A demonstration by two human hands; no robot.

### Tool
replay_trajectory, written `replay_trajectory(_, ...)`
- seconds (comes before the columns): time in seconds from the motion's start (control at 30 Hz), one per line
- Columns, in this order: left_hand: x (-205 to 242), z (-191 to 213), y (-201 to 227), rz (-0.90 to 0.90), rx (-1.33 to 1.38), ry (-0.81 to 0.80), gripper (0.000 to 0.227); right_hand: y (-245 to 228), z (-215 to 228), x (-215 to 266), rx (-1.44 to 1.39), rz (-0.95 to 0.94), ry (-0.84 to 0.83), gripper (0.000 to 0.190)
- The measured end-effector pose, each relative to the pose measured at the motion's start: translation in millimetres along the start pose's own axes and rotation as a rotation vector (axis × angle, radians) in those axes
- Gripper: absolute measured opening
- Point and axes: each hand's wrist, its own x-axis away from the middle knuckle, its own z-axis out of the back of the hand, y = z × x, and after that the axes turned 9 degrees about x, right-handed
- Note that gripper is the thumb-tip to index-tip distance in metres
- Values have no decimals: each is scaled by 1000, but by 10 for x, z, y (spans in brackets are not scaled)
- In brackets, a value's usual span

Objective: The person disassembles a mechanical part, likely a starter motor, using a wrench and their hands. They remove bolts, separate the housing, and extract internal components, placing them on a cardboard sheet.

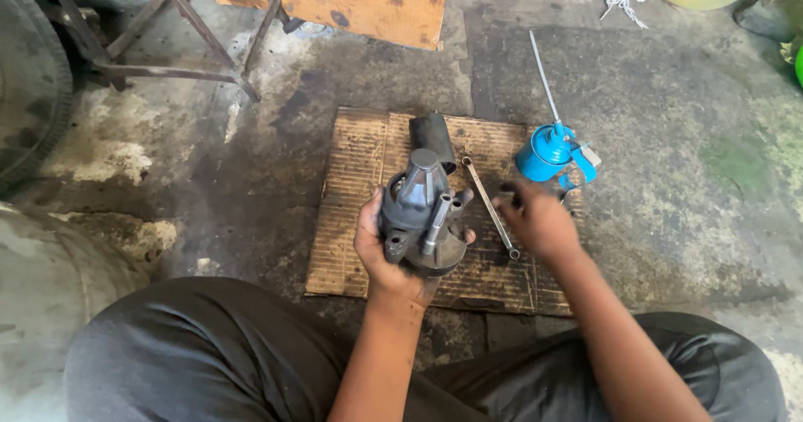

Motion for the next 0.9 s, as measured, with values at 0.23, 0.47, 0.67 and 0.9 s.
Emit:
replay_trajectory(0.23,53,23,32,-16,11,13,56,495,-1056,-134,183,30,-15,29)
replay_trajectory(0.47,79,-19,78,-54,-59,-12,58,335,-137,43,-359,-121,-9,28)
replay_trajectory(0.67,94,-14,91,-86,-82,58,52,-519,1097,551,-348,254,157,26)
replay_trajectory(0.9,141,4,96,-125,-119,4,50,-936,1675,866,-225,325,157,35)
